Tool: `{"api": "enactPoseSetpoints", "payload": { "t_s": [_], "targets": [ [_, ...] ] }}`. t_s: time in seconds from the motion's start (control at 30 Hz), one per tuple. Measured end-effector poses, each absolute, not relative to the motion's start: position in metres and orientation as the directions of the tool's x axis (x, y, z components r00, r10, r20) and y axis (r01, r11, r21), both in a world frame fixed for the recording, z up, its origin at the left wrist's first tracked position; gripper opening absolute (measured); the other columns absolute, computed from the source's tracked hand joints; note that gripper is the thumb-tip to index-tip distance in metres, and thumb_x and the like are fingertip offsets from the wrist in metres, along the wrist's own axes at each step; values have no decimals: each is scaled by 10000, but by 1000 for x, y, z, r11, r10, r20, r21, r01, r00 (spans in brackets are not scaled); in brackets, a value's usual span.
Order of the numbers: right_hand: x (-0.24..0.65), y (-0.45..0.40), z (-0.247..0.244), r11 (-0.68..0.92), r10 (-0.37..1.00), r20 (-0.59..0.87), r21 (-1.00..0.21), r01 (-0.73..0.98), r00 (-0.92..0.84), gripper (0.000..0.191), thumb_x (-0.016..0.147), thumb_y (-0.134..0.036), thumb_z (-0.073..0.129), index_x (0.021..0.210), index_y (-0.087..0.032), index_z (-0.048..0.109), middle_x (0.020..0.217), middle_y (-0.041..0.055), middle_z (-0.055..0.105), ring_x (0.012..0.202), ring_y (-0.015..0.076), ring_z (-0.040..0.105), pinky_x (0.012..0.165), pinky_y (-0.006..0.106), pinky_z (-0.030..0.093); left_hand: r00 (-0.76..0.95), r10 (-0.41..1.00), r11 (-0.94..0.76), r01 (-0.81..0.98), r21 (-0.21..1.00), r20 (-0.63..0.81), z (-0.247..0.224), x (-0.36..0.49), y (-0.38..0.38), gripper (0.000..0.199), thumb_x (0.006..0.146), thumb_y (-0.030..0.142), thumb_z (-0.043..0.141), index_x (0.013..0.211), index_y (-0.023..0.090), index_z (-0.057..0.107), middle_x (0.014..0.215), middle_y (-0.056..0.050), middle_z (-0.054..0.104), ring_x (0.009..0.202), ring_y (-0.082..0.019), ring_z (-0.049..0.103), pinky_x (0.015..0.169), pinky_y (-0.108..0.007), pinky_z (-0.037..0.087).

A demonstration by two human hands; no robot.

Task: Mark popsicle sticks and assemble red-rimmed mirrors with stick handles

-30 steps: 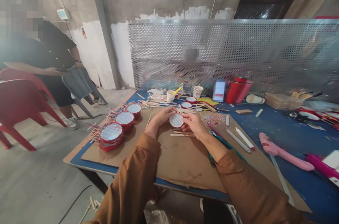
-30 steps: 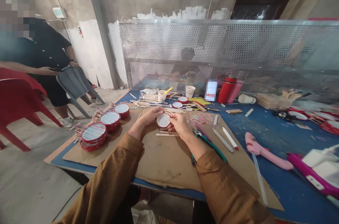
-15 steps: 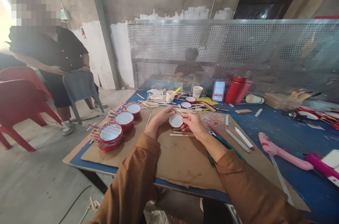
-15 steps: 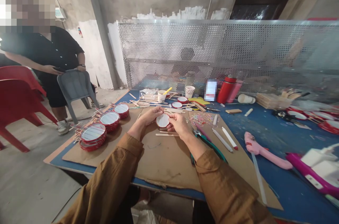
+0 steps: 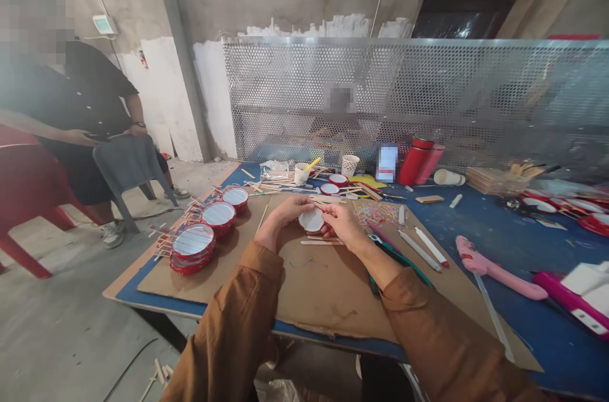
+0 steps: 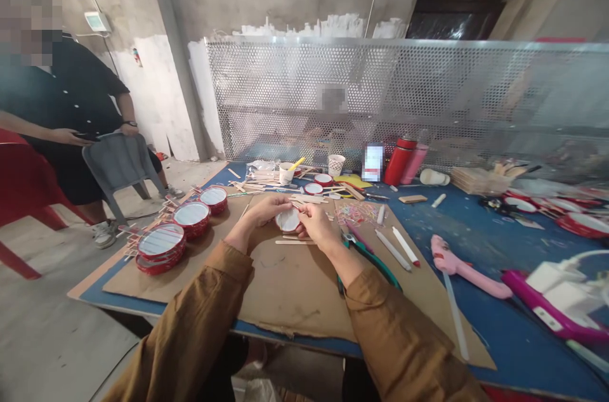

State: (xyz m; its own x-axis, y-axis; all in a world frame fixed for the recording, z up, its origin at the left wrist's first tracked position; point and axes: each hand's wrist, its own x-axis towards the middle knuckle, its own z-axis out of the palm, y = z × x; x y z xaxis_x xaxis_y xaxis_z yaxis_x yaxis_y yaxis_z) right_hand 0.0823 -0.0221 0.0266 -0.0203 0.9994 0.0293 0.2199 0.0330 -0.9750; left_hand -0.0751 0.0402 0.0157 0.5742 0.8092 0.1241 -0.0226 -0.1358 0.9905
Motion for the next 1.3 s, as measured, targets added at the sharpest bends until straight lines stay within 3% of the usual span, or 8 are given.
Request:
{"api": "enactPoseSetpoints", "payload": {
  "t_s": [0.2, 0.4, 0.6, 0.77, 0.9, 1.03, 1.17, 1.3],
  "targets": [
    [104, -13, 35, 72, 994, 101, -894, 442, 42, 109, 795, -202, 529, 843, -162, 618, 696, 19, 663, 536, 111, 618, 428, 182, 478, 551, 831, -106, 21, 994, 77, 14, -75, 41, 335, 670, 408, 722, 754, 115, 583, 634, -19, 578, 540, -94, 492, 522, -221, 350],
    [167, -3, 56, -76, 914, 268, -623, 779, 304, 165, 784, -183, 482, 801, -169, 646, 872, 88, 687, 830, 193, 624, 642, 239, 427, 597, 800, -44, -36, 998, 57, 15, -73, 37, 350, 678, 408, 729, 763, 111, 565, 677, -66, 618, 588, -129, 562, 540, -241, 418],
    [177, 7, 41, -177, 954, 162, -377, 909, 253, 143, 688, -201, 586, 571, -172, 661, 679, 91, 685, 749, 216, 638, 634, 261, 391, 588, 808, 73, -142, 987, 25, 20, -69, 20, 339, 679, 355, 745, 773, 111, 529, 670, -70, 613, 597, -146, 585, 575, -288, 477],
    [171, 12, 37, -197, 964, 115, -296, 935, 239, 125, 650, -181, 612, 545, -159, 676, 682, 127, 691, 785, 247, 655, 674, 285, 411, 580, 814, 155, -258, 954, 24, 20, -66, 8, 316, 711, 342, 728, 795, 123, 516, 660, -45, 589, 622, -144, 590, 653, -352, 516],
    [170, 15, 34, -168, 964, 140, -342, 924, 227, 134, 640, -135, 593, 522, -135, 657, 737, 176, 698, 859, 276, 648, 723, 308, 412, 572, 820, 145, -228, 963, 12, 21, -66, 11, 302, 700, 309, 736, 789, 119, 519, 637, -33, 578, 610, -142, 587, 642, -344, 514],
    [174, 17, 30, -128, 962, 146, -506, 853, 231, 198, 681, -163, 561, 494, -137, 619, 599, 121, 661, 718, 219, 643, 645, 265, 408, 588, 808, 130, -245, 961, 41, 21, -67, 11, 279, 712, 287, 722, 789, 114, 518, 662, -57, 595, 591, -153, 592, 630, -355, 509],
    [180, 16, 29, -83, 957, 133, -728, 681, 258, 150, 731, -233, 544, 643, -141, 623, 562, 36, 624, 534, 136, 562, 498, 218, 365, 606, 792, 124, -286, 950, 78, 18, -67, 8, 306, 713, 329, 721, 803, 122, 514, 688, -62, 600, 622, -172, 607, 654, -379, 516],
    [175, 13, 33, -24, 975, 81, -888, 460, 207, 187, 720, -332, 603, 711, -148, 577, 593, 20, 604, 448, 87, 473, 404, 190, 302, 606, 792, 94, -239, 967, 72, 16, -68, 15, 311, 715, 357, 713, 799, 124, 525, 702, -56, 596, 610, -153, 589, 639, -352, 503]
  ]
}}
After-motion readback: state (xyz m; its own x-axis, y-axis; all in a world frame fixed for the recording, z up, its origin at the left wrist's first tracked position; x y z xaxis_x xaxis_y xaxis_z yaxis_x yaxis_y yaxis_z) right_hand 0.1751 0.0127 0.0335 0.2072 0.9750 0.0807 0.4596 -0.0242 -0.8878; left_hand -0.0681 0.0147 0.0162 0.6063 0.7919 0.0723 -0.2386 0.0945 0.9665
